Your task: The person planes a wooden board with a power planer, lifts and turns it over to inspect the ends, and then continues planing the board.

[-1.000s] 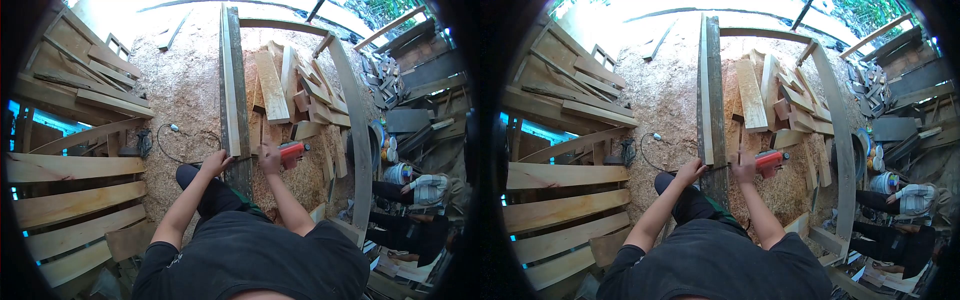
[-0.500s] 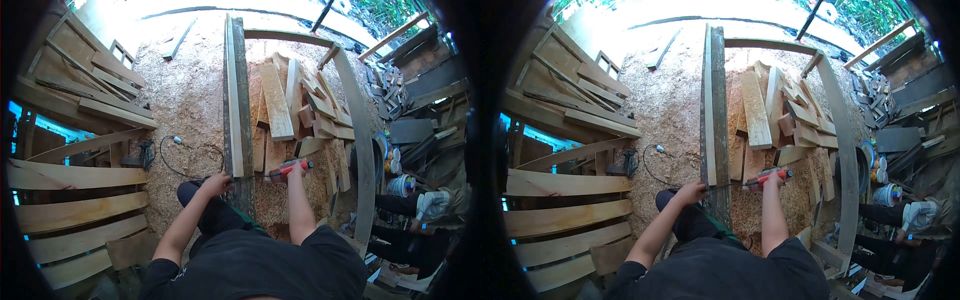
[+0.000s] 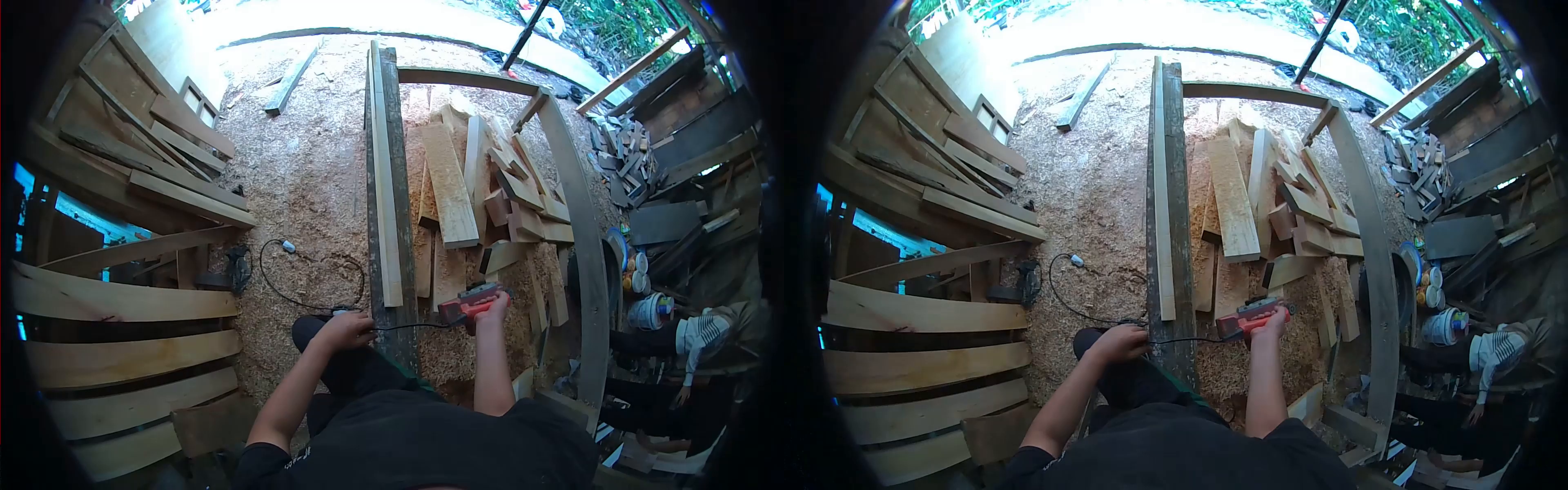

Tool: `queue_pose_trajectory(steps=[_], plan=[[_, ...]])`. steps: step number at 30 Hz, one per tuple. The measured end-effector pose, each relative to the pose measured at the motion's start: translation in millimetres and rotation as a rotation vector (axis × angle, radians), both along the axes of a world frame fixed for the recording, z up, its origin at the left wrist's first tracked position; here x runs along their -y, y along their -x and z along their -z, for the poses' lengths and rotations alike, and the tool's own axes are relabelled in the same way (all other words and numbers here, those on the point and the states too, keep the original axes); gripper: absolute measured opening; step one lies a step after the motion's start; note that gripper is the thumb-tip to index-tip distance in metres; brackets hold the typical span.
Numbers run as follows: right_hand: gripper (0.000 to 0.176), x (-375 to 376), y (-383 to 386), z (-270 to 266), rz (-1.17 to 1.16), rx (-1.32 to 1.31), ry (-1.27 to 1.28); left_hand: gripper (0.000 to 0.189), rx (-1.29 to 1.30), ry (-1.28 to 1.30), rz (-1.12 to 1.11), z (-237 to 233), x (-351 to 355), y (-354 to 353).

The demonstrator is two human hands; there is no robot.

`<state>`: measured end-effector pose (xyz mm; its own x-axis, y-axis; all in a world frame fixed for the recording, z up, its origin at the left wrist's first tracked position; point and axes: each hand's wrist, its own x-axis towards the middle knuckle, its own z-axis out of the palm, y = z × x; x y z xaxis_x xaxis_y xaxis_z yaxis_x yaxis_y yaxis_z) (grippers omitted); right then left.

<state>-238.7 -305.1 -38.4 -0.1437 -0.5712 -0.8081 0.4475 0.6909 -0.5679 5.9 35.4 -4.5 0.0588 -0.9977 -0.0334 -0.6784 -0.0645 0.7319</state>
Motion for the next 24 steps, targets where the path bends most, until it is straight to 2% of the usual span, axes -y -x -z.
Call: queue_pose_trajectory(steps=[1, 3, 7, 9, 14, 16, 19, 21, 24], plan=[[0.035, -11.7, -2.0, -19.5, 0.004, -0.002, 0.002, 0.028, 0.002, 0.024, -0.005, -3.7, -8.0, -3.5], [0.030, -33.5, -5.0, -55.4, -0.099, 0.157, 0.131, 0.025, -0.001, 0.049, -0.026, -23.0, -22.6, -8.7], [0.020, -62.8, -21.4, -97.6, -0.176, 0.204, 0.246, 0.024, 0.005, 0.093, -0.060, -25.8, -54.7, -19.4], [0.013, -77.8, -38.7, -124.6, -0.290, 0.218, 0.397, 0.024, 0.064, 0.160, -0.074, -26.4, -67.1, -26.5], [0.019, -117.1, -90.8, -207.9, -0.396, 0.224, 0.533, 0.022, -0.038, 0.173, -0.120, -28.9, -91.2, -55.3], [0.019, -120.5, -109.5, -225.9, -0.463, 0.226, 0.559, 0.022, -0.086, 0.206, -0.112, -46.2, -93.4, -68.8], [0.019, -117.4, -135.9, -247.8, -0.565, 0.227, 0.553, 0.022, -0.063, 0.152, -0.072, -70.9, -100.0, -89.9], [0.016, -115.9, -151.7, -262.7, -0.695, 0.118, 0.520, 0.023, -0.171, -0.023, -0.119, -71.0, -111.7, -100.6], [0.015, -113.1, -171.7, -281.5, -0.781, 0.071, 0.453, 0.025, -0.143, -0.155, -0.148, -106.1, -125.8, -116.9]])
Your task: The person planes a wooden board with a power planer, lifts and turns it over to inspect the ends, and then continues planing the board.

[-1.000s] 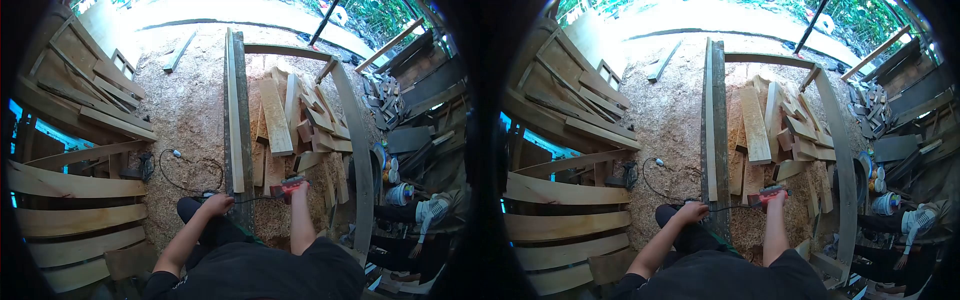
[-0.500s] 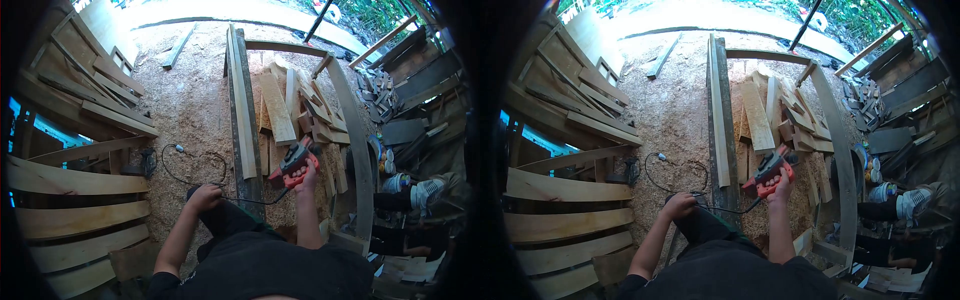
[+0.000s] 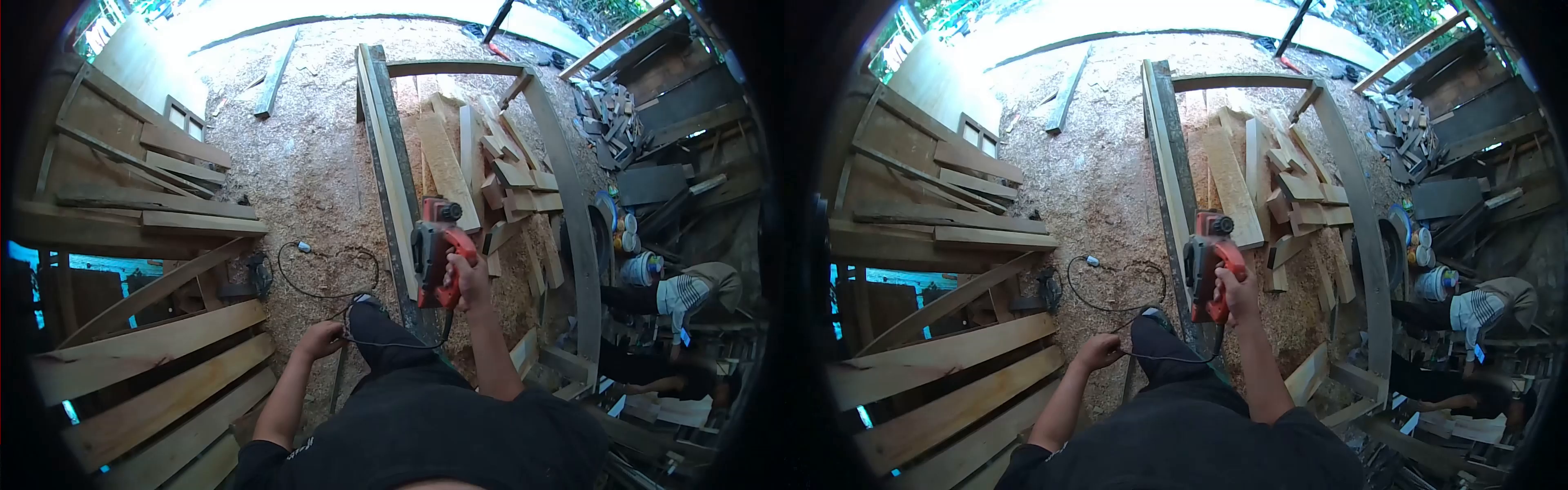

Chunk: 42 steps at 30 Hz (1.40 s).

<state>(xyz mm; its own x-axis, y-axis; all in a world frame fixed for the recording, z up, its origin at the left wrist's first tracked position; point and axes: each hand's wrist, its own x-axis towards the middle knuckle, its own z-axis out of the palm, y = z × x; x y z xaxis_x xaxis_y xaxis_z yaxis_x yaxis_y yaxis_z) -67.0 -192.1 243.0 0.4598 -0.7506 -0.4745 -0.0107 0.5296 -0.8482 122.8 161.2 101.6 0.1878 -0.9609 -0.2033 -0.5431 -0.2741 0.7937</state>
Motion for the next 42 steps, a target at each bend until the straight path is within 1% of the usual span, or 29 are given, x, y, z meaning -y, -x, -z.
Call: queue_pose_trajectory(steps=[1, 3, 4, 5, 7, 8, 10, 11, 13, 14, 15, 17, 18, 20, 22, 23, 25, 26, 28, 29, 31, 33, 35, 37, 42], plan=[[0.016, 2.9, -4.8, -2.9, -0.040, -0.044, -0.027, 0.025, -0.010, -0.011, 0.001, -4.6, -7.9, -5.5], [0.016, 9.2, -11.2, -10.6, -0.079, -0.075, -0.053, 0.023, 0.044, -0.125, 0.047, -2.1, -29.7, -19.6], [0.016, 11.6, -11.8, -13.4, -0.121, -0.098, -0.067, 0.024, 0.028, -0.232, 0.015, 8.1, -46.6, -26.8], [0.016, 13.6, -10.5, -11.0, -0.119, -0.109, -0.082, 0.024, 0.015, -0.246, 0.019, 17.2, -66.0, -35.9], [0.018, 17.3, -6.2, -4.9, -0.235, -0.211, -0.002, 0.029, 0.092, -0.318, -0.044, 25.6, -99.9, -52.6], [0.018, 14.4, -3.6, -8.3, -0.231, -0.218, -0.012, 0.029, 0.084, -0.327, -0.038, 21.3, -112.6, -57.4], [0.019, 8.7, -2.6, -16.1, -0.259, -0.365, 0.005, 0.034, 0.135, -0.330, -0.148, 4.4, -120.2, -63.9], [0.019, 5.7, 1.3, -15.2, -0.256, -0.370, -0.001, 0.034, 0.131, -0.334, -0.143, -1.2, -121.5, -61.2], [0.018, -0.7, 11.5, -7.0, -0.240, -0.400, 0.004, 0.037, 0.166, -0.282, -0.354, -34.2, -104.5, -54.9], [0.018, -3.2, 16.9, -4.0, -0.238, -0.407, -0.001, 0.040, 0.177, -0.205, -0.392, -46.1, -96.6, -51.8], [0.019, -5.1, 22.0, -1.7, -0.261, -0.444, 0.007, 0.040, 0.170, -0.209, -0.387, -61.9, -86.1, -49.4], [0.020, -10.0, 31.6, -4.1, -0.280, -0.486, 0.011, 0.043, 0.223, -0.113, -0.482, -89.1, -64.3, -44.8], [0.023, -12.7, 35.0, -5.4, -0.309, -0.529, 0.036, 0.044, 0.248, -0.059, -0.510, -92.2, -57.6, -41.7], [0.025, -14.3, 36.9, -4.4, -0.340, -0.578, 0.055, 0.044, 0.246, -0.062, -0.504, -105.4, -39.4, -39.5], [0.018, -17.0, 37.2, -3.7, -0.364, -0.704, 0.094, 0.044, 0.240, -0.073, -0.497, -108.0, -34.5, -26.8], [0.018, -18.5, 38.5, 1.1, -0.360, -0.706, 0.089, 0.045, 0.208, -0.036, -0.499, -106.5, -29.5, -23.5], [0.023, -23.1, 39.3, 9.6, -0.367, -0.761, 0.239, 0.046, 0.173, -0.003, -0.491, -104.5, -25.9, -24.3], [0.023, -25.3, 43.5, 12.5, -0.365, -0.766, 0.235, 0.047, 0.156, -0.009, -0.483, -103.2, -24.7, -22.9], [0.032, -33.4, 45.4, 0.3, -0.326, -0.686, 0.070, 0.047, 0.128, -0.028, -0.480, -100.7, -27.1, -16.3], [0.032, -36.7, 47.7, 4.4, -0.331, -0.694, 0.060, 0.045, 0.118, -0.053, -0.470, -98.9, -29.2, -17.2], [0.039, -38.4, 47.2, 14.0, -0.258, -0.662, -0.022, 0.043, 0.104, -0.084, -0.456, -98.7, -30.7, -19.5], [0.038, -40.7, 47.3, 24.3, -0.248, -0.686, -0.018, 0.043, 0.141, -0.076, -0.422, -100.3, -30.5, -20.7], [0.040, -44.2, 51.6, 34.0, -0.192, -0.571, -0.048, 0.043, 0.136, -0.083, -0.415, -103.3, -29.4, -20.6], [0.040, -47.1, 51.7, 35.9, -0.187, -0.560, -0.036, 0.043, 0.127, -0.060, -0.410, -107.5, -24.7, -26.3], [0.034, -53.7, 48.1, 43.5, -0.149, -0.540, -0.071, 0.044, 0.146, -0.072, -0.394, -115.4, -17.6, -27.7]])
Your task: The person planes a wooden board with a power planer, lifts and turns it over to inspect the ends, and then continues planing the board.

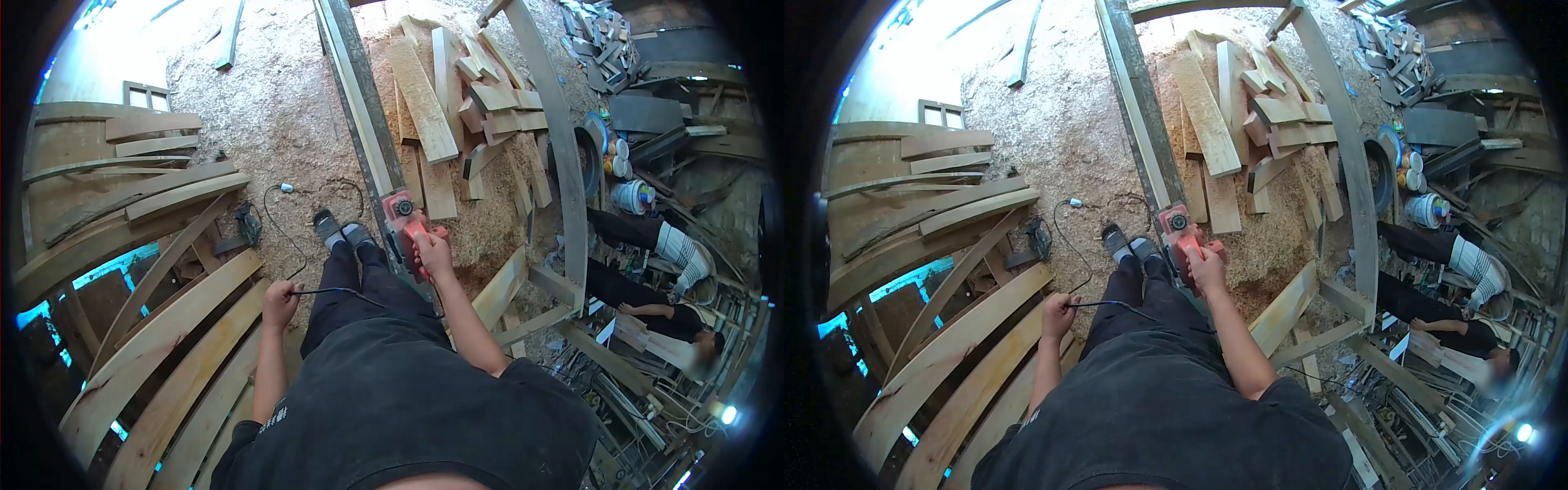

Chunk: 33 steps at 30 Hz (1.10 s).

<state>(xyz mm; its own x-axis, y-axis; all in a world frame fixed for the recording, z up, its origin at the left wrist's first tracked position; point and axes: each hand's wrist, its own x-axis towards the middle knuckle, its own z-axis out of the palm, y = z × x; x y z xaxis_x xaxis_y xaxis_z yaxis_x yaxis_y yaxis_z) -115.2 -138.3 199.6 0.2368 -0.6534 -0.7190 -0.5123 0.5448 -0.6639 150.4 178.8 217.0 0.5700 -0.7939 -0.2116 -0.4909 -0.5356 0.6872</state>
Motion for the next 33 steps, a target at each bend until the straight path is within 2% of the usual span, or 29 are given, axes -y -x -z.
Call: queue_pose_trajectory(steps=[16, 26, 33], plan=[[0.035, -1.3, -16.8, 19.5, 0.015, -0.025, 0.038, 0.044, 0.006, -0.021, -0.030, -12.7, -3.6, -1.6], [0.035, 26.6, -55.5, 56.3, -0.002, 0.006, 0.108, 0.045, 0.067, -0.035, -0.061, -32.1, 13.7, -23.7], [0.036, 48.8, -94.0, 48.3, 0.022, -0.007, 0.119, 0.043, 0.063, -0.020, -0.081, -27.4, 27.5, -52.8]])
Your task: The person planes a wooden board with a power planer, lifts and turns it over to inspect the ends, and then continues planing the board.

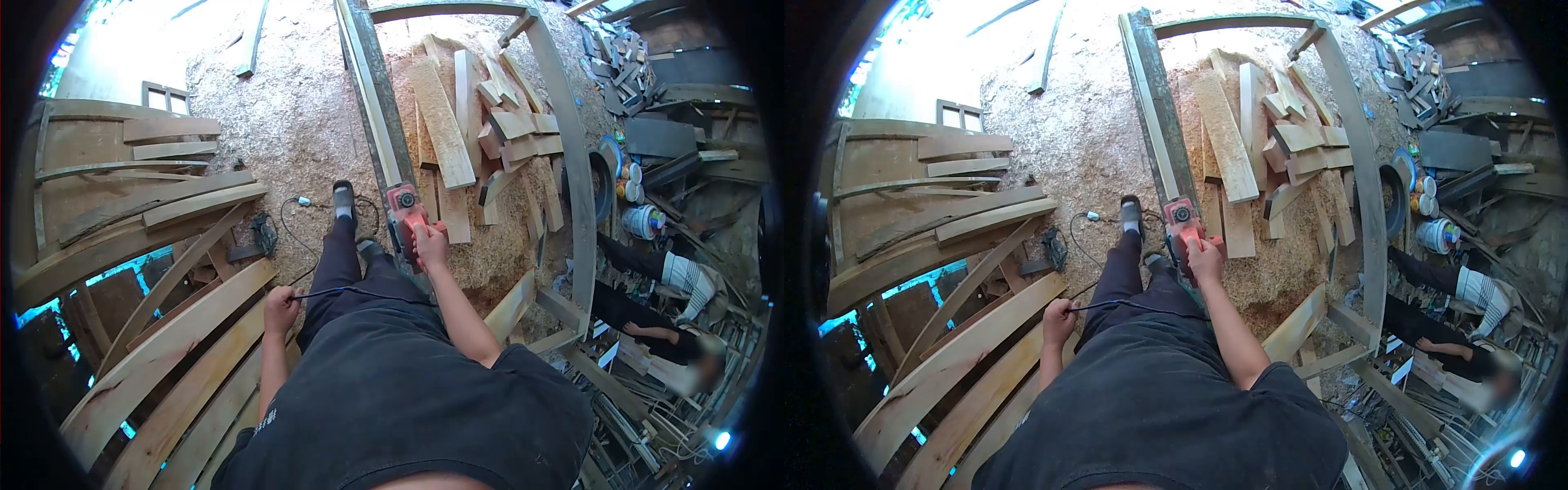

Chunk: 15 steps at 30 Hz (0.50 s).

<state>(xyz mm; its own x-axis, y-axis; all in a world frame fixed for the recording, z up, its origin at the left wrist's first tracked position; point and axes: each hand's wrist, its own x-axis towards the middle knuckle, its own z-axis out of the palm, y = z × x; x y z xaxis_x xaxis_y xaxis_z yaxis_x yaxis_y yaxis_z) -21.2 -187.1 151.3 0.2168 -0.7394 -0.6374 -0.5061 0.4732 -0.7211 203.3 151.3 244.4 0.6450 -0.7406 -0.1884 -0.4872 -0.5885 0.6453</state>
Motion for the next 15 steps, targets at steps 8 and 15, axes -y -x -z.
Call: queue_pose_trajectory(steps=[8, 15], plan=[[0.036, 33.7, -51.7, -6.1, 0.012, -0.027, -0.012, 0.041, -0.008, -0.013, -0.006, 3.1, 43.1, -60.8], [0.038, 67.3, -110.7, -1.1, 0.057, -0.005, -0.035, 0.041, -0.076, -0.012, 0.050, 23.1, 92.1, -135.3]])
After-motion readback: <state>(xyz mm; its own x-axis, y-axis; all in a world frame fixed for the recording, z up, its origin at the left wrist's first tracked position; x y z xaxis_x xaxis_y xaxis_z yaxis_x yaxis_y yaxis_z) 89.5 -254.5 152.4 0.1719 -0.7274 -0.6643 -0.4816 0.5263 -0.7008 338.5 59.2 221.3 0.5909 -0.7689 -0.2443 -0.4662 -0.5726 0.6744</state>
